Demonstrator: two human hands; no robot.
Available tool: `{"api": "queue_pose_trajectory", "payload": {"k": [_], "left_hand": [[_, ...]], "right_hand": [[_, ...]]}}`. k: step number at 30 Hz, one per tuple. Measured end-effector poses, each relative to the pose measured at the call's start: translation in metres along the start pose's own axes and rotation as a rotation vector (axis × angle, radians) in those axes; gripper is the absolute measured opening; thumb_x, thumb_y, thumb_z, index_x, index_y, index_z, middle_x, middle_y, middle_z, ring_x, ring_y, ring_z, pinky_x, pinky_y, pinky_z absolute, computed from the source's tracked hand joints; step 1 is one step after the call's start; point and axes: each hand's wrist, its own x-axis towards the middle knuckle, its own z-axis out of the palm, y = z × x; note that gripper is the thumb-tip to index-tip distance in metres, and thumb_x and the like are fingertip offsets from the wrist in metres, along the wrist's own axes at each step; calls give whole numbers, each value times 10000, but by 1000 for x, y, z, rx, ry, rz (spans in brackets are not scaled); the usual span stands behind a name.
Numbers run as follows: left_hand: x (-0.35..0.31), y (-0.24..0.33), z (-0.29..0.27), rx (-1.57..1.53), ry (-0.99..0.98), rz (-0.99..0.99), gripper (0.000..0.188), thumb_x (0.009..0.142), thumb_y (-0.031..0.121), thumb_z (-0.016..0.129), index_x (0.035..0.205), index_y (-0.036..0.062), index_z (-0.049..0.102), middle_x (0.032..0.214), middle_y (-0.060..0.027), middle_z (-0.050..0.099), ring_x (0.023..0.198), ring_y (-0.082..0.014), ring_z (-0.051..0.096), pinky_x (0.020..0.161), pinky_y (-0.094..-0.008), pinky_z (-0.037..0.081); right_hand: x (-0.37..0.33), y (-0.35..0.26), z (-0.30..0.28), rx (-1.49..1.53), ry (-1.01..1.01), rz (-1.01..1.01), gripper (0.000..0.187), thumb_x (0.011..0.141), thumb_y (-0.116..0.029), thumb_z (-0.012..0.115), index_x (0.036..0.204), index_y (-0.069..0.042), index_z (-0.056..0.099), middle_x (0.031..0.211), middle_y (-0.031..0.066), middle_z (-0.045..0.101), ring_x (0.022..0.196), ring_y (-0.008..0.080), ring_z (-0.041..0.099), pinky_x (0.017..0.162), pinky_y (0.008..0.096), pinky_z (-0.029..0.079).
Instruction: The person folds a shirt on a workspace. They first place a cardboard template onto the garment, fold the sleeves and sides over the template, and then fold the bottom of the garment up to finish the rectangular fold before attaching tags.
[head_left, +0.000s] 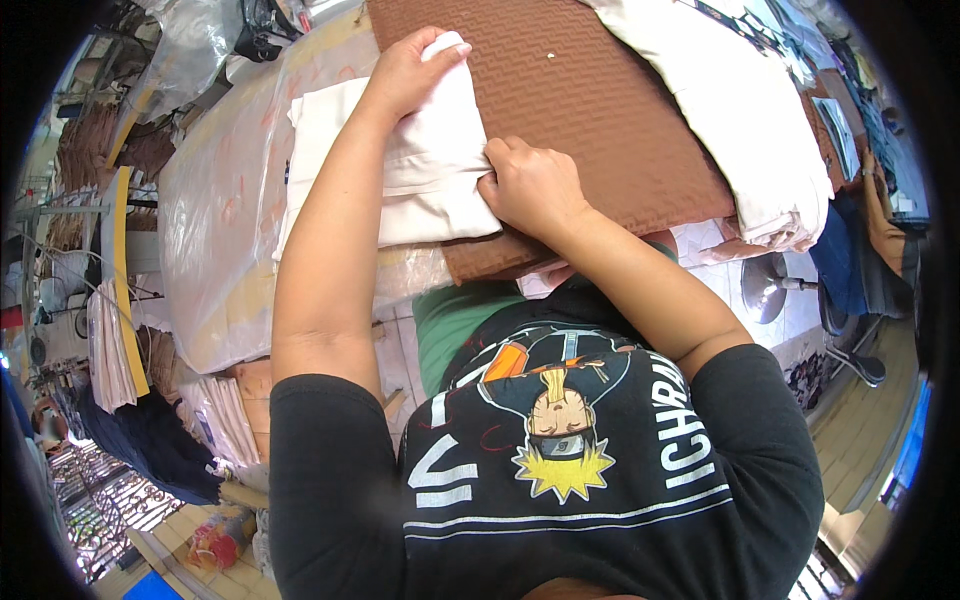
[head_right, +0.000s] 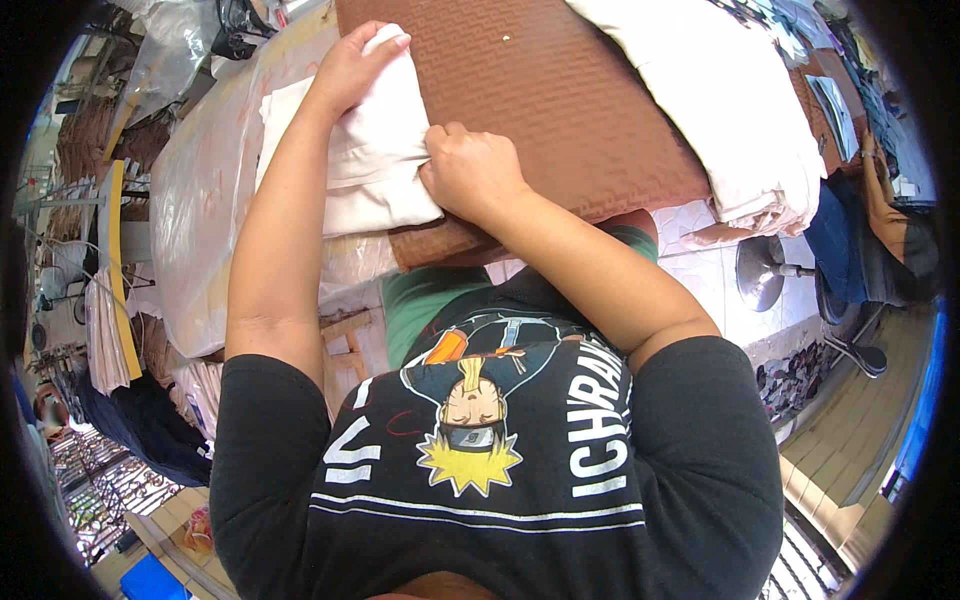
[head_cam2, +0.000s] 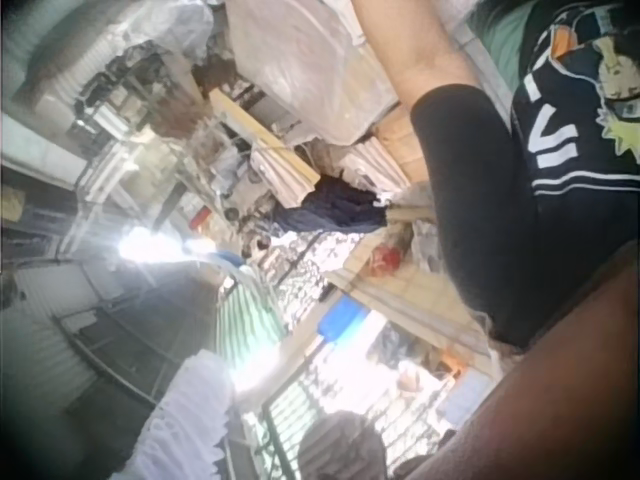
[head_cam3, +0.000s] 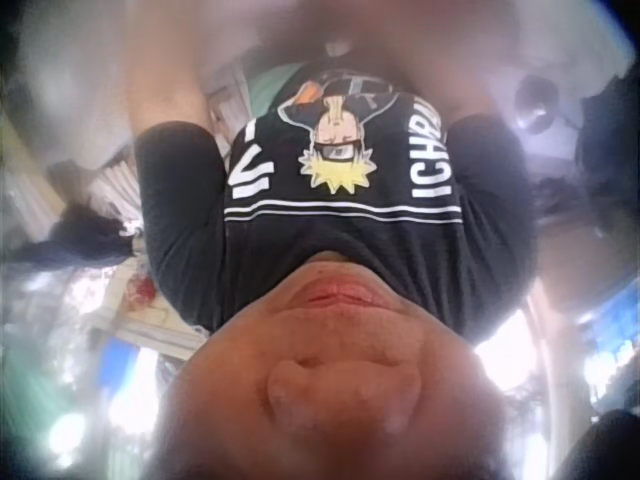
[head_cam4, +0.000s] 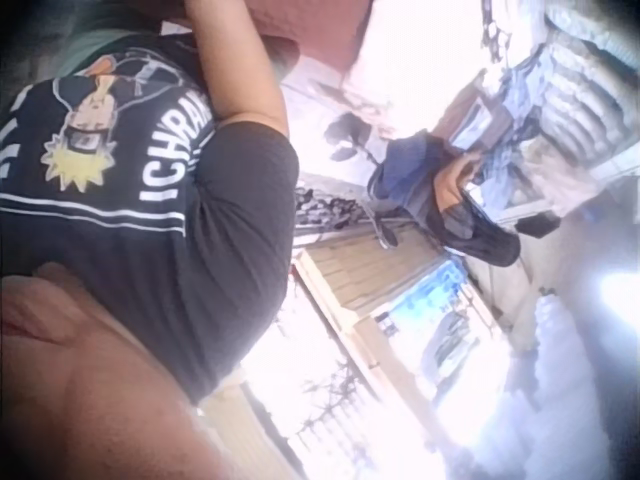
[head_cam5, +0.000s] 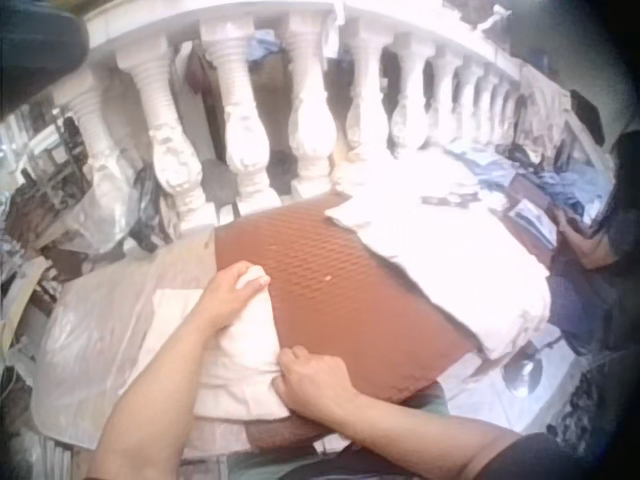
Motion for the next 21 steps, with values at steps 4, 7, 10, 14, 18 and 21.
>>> {"api": "queue_pose_trajectory", "payload": {"k": [4,7,10,14,18,21], "left_hand": [[2,8,2,57,-13,-52,429,840,395,636,1087,45,608,920,-71,665,837,-143,617,747,-270,477],[15,-21,15,257,54,-6,439,819,485,596,1072,129,646,981,-66,684,976,-248,618,890,-485,388],[17,-29,14,348,268,207,483,810,543,572,1106,167,638,1108,-58,648,1106,-284,550,936,-588,280],[-8,-17,-37,390,372,407,646,767,331,716,1311,93,462,1160,-164,601,1081,-227,569,965,-368,409],[-80,-10,-30,461,291,186,421,907,336,542,1227,63,552,1274,-142,527,1204,-319,469,1019,-404,344],[-110,-3,-17,474,311,-5,466,925,314,491,1317,64,462,1400,-113,409,1361,-343,246,1061,-600,147]], "right_hand": [[-1,-9,-15,-22,-221,81,181,732,-187,560,765,-22,627,788,200,648,691,343,651,643,425,528],[-6,-21,-38,-36,-537,24,223,734,-194,559,781,-2,662,814,214,662,751,342,665,699,431,529],[0,-18,-78,54,-739,-35,256,752,-281,584,804,-54,689,797,169,670,765,334,653,737,432,514],[26,-9,-104,277,-333,-30,226,780,-230,588,891,-53,671,866,165,658,823,338,630,760,423,496],[54,-16,-80,298,40,-282,346,766,-188,609,1085,-55,611,1078,174,609,1022,333,566,885,403,448],[76,-37,-65,335,52,-335,496,761,-202,635,1228,-68,535,1207,169,553,1150,346,492,970,408,395]]}}
